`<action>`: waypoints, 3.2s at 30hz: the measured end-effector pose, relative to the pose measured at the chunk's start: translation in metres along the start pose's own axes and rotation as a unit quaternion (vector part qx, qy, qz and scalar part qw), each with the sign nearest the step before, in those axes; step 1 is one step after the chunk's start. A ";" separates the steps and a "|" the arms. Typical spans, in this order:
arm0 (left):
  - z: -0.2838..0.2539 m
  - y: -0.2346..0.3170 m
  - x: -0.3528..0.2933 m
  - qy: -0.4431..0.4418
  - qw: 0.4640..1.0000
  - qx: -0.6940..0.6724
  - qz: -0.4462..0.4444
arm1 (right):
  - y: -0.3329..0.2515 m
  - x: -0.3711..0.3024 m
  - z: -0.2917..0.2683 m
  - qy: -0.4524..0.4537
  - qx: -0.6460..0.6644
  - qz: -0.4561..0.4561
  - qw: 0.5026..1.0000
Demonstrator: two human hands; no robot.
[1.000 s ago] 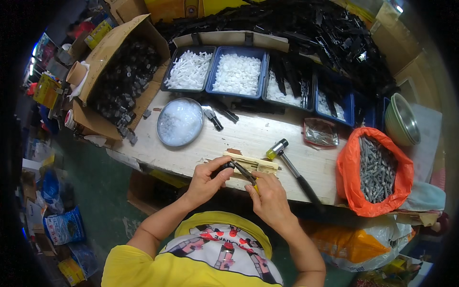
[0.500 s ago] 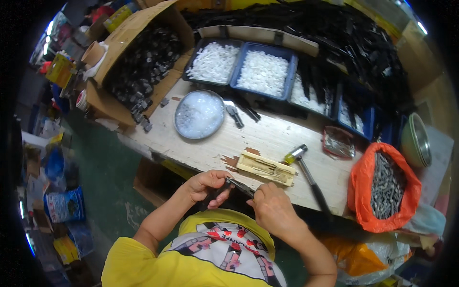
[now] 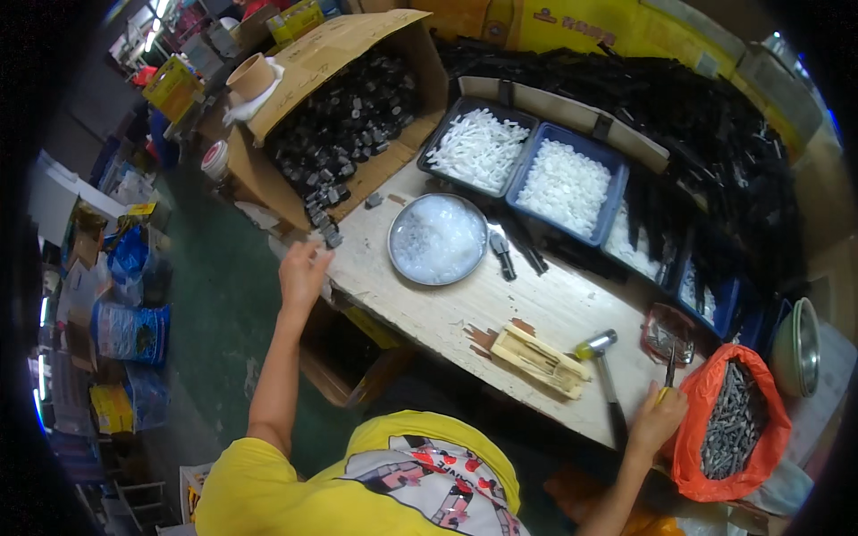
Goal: The person assembles small metal lock mechanisms at a cluttered workbench. They pick up metal components and white plastic inserts, place them into a wooden jig, and use a hammer to strike and secure the parts. The person repeats this process for multiple units, moving finished assemblies to a tray.
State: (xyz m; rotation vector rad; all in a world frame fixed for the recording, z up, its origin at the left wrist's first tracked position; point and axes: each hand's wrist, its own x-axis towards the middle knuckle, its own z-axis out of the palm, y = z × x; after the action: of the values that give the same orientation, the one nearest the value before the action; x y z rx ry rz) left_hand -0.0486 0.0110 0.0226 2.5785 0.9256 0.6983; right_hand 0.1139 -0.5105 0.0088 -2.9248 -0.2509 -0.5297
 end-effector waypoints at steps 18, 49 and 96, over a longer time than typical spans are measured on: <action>0.047 0.007 0.007 0.015 0.984 0.087 0.154 | -0.088 0.143 0.029 0.132 0.056 -0.125 0.982; 0.018 0.107 -0.034 -0.276 0.725 -0.613 -0.153 | -0.134 0.018 -0.011 -0.141 0.185 -0.374 0.898; 0.159 0.302 0.094 -0.212 0.950 0.011 0.230 | -0.023 0.097 0.026 -0.095 -0.072 -0.038 0.992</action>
State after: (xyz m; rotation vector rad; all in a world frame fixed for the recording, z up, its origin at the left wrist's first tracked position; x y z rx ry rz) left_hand 0.2532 -0.1706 0.0544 2.8243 0.1991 0.2103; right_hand 0.2080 -0.4703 0.0230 -3.1194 -0.3623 -0.2883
